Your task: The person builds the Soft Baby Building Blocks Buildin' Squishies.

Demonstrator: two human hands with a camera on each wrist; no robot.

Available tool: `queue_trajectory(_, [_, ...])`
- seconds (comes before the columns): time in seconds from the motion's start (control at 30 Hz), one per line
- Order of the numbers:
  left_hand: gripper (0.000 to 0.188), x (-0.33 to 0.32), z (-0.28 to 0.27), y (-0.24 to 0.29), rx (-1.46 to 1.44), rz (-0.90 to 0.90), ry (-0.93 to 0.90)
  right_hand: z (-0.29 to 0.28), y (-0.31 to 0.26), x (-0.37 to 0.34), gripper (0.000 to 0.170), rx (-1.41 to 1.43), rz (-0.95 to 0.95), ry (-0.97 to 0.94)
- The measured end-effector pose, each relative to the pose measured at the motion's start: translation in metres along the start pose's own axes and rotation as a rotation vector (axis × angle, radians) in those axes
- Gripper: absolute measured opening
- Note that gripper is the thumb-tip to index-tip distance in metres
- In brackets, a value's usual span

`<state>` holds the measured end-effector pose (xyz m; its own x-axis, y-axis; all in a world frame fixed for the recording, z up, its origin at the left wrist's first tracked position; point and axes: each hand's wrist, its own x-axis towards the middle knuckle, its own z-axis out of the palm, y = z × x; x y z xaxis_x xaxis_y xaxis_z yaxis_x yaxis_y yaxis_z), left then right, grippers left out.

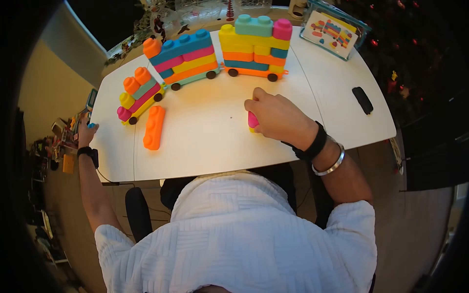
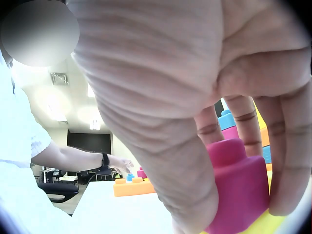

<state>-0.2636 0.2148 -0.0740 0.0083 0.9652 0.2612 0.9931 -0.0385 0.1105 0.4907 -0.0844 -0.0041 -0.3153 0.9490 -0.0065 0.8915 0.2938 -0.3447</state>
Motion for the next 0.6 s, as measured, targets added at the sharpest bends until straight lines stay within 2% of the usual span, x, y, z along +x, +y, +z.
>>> queue_trajectory(0.1, [0.070,-0.013,0.030,-0.015,0.136,-0.055,0.051,0.005,0.000,0.001,0.036,-0.055,-0.057,0.029])
queue_trajectory(0.17, [0.060,-0.016,0.058,-0.032,0.153,0.061,0.229,0.004,-0.002,0.001,0.036,-0.054,-0.040,0.020])
queue_trajectory(0.2, [0.060,-0.012,0.056,-0.037,0.155,0.062,0.231,0.005,-0.003,0.002,0.036,-0.053,-0.024,0.003])
queue_trajectory(0.27, [0.040,-0.010,0.039,-0.028,0.063,-0.032,0.087,0.007,0.001,0.002,0.037,-0.053,-0.052,0.028])
queue_trajectory(0.33, [0.033,-0.009,0.029,-0.019,0.104,-0.020,0.026,0.009,0.003,0.002,0.037,-0.046,-0.078,0.047])
queue_trajectory(0.4, [0.027,-0.014,0.009,0.001,0.151,-0.011,-0.029,0.008,0.002,0.002,0.038,-0.055,-0.050,0.035])
queue_trajectory(0.47, [0.027,-0.020,-0.021,0.041,-0.022,0.095,-0.062,0.006,0.002,0.003,0.039,-0.054,-0.048,0.025])
queue_trajectory(0.5, [0.027,-0.014,-0.024,0.048,-0.104,0.206,0.042,0.006,0.002,0.003,0.039,-0.061,-0.044,0.007])
queue_trajectory(0.57, [0.029,-0.029,-0.059,0.118,-0.342,0.287,0.094,0.008,0.003,0.004,0.040,-0.064,-0.037,0.014])
queue_trajectory(0.6, [0.031,-0.043,-0.080,0.162,-0.478,0.295,0.014,0.009,0.003,0.005,0.040,-0.084,-0.035,0.016])
